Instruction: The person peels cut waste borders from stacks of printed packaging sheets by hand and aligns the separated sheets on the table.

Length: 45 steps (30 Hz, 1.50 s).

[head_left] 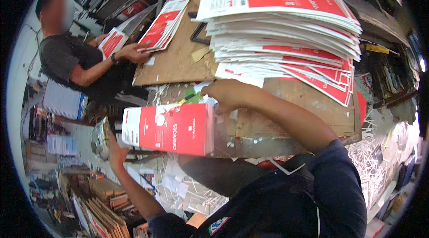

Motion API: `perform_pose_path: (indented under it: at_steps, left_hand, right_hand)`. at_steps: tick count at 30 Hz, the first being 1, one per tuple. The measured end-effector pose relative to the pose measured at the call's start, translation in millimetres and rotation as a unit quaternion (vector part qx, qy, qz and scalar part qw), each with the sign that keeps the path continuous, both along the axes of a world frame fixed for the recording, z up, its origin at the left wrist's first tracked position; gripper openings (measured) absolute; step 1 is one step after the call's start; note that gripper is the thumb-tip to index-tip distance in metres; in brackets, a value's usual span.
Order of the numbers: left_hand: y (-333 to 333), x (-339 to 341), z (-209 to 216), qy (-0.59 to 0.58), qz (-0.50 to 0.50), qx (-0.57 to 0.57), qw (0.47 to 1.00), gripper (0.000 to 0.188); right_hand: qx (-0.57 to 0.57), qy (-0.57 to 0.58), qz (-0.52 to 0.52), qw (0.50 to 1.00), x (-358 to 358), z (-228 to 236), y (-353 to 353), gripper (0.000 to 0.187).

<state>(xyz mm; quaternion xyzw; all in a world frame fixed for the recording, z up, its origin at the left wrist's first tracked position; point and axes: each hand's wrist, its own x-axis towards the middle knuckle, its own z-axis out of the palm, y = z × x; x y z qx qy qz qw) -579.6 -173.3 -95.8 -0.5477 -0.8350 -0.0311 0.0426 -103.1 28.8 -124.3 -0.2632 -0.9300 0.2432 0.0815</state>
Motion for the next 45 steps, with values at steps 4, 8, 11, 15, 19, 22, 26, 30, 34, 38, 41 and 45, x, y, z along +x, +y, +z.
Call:
perform_pose_path:
  at_steps: [4, 8, 11, 15, 19, 22, 26, 30, 34, 38, 41, 45]
  left_hand:
    - [8, 73, 41, -0.235, -0.14, 0.267, 0.924, 0.093]
    - [38, 208, 101, -0.344, -0.238, 0.264, 0.869, 0.079]
    - [57, 258, 123, -0.351, -0.379, 0.173, 0.838, 0.073]
    - [80, 362, 195, -0.304, -0.61, 0.18, 0.709, 0.045]
    - [109, 436, 228, -0.315, -0.708, 0.206, 0.597, 0.047]
    - [132, 471, 241, -0.216, -0.801, 0.209, 0.519, 0.057]
    - [163, 503, 190, -0.376, -0.84, 0.254, 0.297, 0.038]
    - [161, 539, 208, -0.419, -0.867, 0.168, 0.212, 0.048]
    - [164, 551, 192, -0.523, -0.825, 0.108, 0.183, 0.048]
    - [150, 571, 163, -0.503, -0.762, 0.371, 0.167, 0.039]
    - [145, 541, 164, -0.465, -0.745, 0.431, 0.209, 0.03]
    - [152, 530, 161, -0.434, -0.747, 0.467, 0.188, 0.026]
  right_hand:
    - [-0.072, 0.161, -0.029, 0.984, 62, 2, 9, 0.052]
    - [-0.125, 0.236, -0.102, 0.958, 105, -2, -2, 0.03]
    - [-0.136, 0.376, -0.08, 0.913, 107, -51, 1, 0.024]
    - [-0.129, 0.391, -0.079, 0.908, 91, -57, 1, 0.024]
    - [-0.129, 0.398, -0.073, 0.905, 108, -57, 7, 0.022]
    - [-0.21, 0.429, -0.092, 0.874, 117, -42, -2, 0.022]
    - [-0.161, 0.457, -0.078, 0.872, 110, -60, 13, 0.025]
    - [-0.22, 0.486, -0.048, 0.844, 97, -52, 11, 0.033]
    - [-0.339, 0.404, -0.085, 0.845, 119, -66, 15, 0.031]
    - [-0.3, 0.349, -0.154, 0.874, 141, -34, 9, 0.025]
    - [-0.246, 0.273, -0.146, 0.918, 114, -32, 4, 0.023]
    - [-0.107, 0.209, -0.141, 0.962, 89, -30, -3, 0.024]
